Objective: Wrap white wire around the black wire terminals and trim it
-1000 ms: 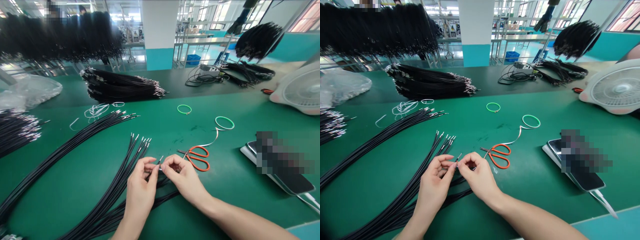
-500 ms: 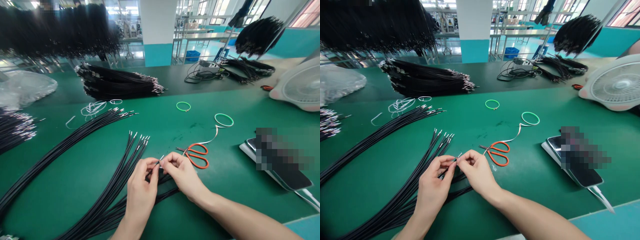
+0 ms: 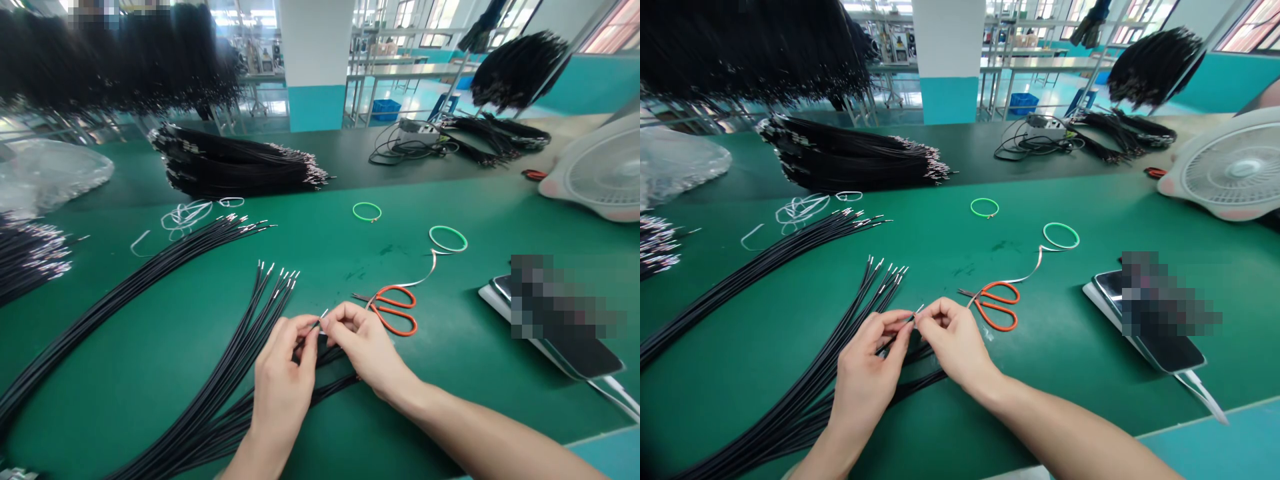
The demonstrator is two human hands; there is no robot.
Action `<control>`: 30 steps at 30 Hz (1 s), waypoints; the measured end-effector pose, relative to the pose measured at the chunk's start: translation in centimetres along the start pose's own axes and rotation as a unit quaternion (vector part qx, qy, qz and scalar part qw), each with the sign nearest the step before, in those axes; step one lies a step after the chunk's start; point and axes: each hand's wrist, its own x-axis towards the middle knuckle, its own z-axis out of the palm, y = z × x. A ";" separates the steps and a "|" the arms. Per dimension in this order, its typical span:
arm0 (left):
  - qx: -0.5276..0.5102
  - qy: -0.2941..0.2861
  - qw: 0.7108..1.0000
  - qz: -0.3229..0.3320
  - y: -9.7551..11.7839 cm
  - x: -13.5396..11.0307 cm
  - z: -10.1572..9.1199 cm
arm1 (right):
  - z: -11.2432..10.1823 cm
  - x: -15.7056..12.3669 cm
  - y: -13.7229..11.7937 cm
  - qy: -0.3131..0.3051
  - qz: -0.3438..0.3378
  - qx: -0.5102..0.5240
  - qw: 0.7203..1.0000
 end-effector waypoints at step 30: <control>-0.238 -0.096 0.923 -0.287 -0.4 1.1 -0.7 | -0.8 0.3 0.5 -0.025 -0.082 -0.139 0.987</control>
